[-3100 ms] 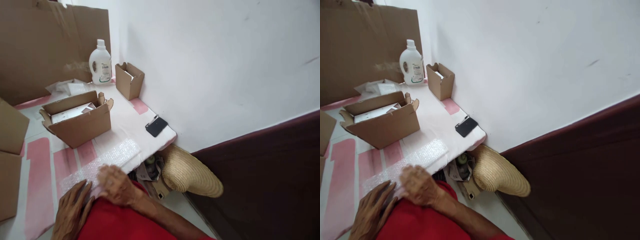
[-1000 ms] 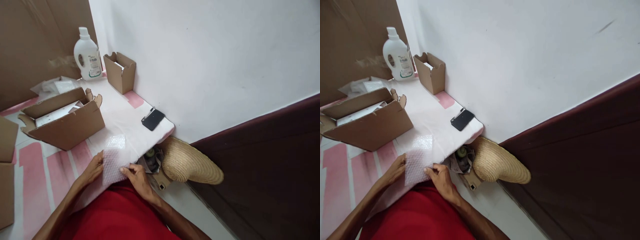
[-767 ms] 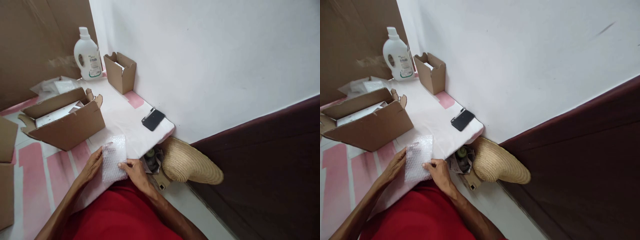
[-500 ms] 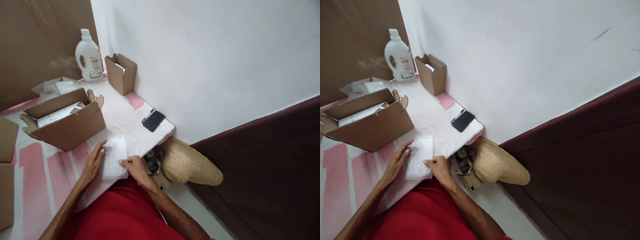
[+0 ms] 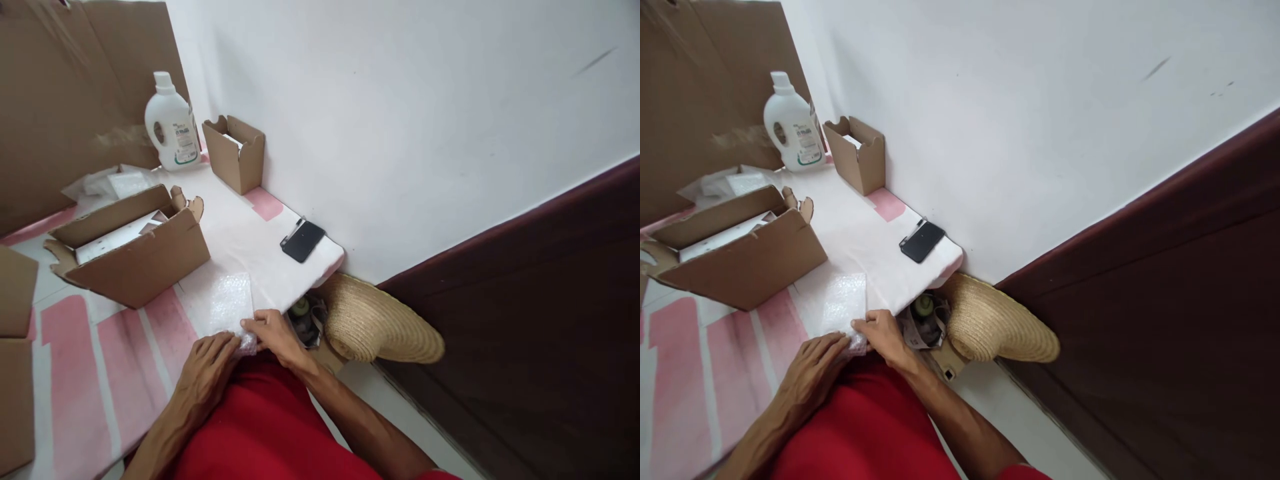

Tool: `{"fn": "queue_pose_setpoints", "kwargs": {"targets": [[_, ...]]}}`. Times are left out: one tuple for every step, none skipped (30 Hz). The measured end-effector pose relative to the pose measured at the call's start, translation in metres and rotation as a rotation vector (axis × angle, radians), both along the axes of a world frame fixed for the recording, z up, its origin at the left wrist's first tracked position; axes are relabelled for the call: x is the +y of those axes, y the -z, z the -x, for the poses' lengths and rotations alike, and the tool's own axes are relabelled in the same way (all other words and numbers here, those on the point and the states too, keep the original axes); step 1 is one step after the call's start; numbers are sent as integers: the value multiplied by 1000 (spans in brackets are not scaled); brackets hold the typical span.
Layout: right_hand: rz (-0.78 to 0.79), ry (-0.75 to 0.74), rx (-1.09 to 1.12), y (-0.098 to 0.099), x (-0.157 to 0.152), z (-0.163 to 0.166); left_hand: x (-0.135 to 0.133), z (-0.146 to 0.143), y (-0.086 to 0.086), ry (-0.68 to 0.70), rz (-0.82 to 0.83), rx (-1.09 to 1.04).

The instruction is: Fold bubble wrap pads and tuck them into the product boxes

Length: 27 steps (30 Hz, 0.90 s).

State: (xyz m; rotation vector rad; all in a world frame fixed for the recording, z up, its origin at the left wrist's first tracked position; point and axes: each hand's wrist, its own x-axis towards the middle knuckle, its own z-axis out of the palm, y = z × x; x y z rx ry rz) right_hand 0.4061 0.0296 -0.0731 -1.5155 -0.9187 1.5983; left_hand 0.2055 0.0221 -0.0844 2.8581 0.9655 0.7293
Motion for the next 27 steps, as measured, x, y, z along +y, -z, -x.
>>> {"fn": "queue_pose_setpoints", "kwargs": {"targets": [[-22, 11, -2, -2, -4, -2, 1, 0, 0, 1, 5, -7], [-71, 39, -65, -4, -8, -4, 2, 0, 1, -2, 13, -13], [-151, 75, -184, -7, -12, -7, 3, -1, 1, -8, 21, -18], [-262, 104, -339, -9, -16, -11, 3, -1, 1, -15, 27, -20], [-392, 103, -498, -10, -18, -16, 3, -1, 1, -21, 29, -21], [-526, 54, -633, -11, -20, -21, 3, -1, 2, -25, 31, -18], [-647, -48, -726, -11, -20, -26, 3, -1, 2, -23, 28, -16], [-744, -191, -776, -9, -19, -31, 4, 0, 2, -16, 24, -12], [-807, -349, -793, -7, -17, -35, 5, 0, 2, -4, 21, -9], [-841, -489, -796, -3, -14, -39, 6, 1, 0, 13, 19, -10], [-854, -599, -792, 1, -10, -41, 8, 1, -3, 30, 21, -16], [-855, -673, -787, 5, -6, -44, 10, 2, -7, 44, 26, -28], [-852, -710, -780, 9, -2, -45, 13, 2, -12, 50, 39, -45], [-850, -718, -766, 13, 1, -46, 16, 2, -18, 47, 63, -64], [-855, -699, -745, 17, 4, -46, 19, 1, -24, 36, 96, -85], [-864, -655, -715, 19, 6, -46, 23, 0, -31, 22, 134, -106], [-879, -591, -681, 21, 6, -46, 27, -1, -37, 8, 178, -126], [-893, -514, -645, 21, 7, -44, 33, -3, -42, -2, 225, -145], [-902, -434, -612, 21, 7, -42, 39, -6, -47, -9, 275, -164], [-900, -358, -587, 20, 6, -40, 47, -9, -49, -17, 320, -185], [-886, -289, -578, 19, 6, -36, 55, -12, -51, -30, 362, -208], [-864, -230, -588, 18, 6, -33, 64, -16, -50, -49, 396, -233], [-837, -180, -613, 17, 6, -28, 74, -20, -49, -73, 419, -256], [-808, -137, -644, 15, 6, -24, 84, -24, -46, -99, 430, -276], [-780, -95, -680, 15, 7, -20, 92, -28, -43, -123, 429, -291], [-753, -53, -714, 14, 7, -17, 100, -31, -40, -142, 422, -300], [-731, -13, -743, 14, 7, -14, 106, -33, -38, -156, 412, -305]]}}
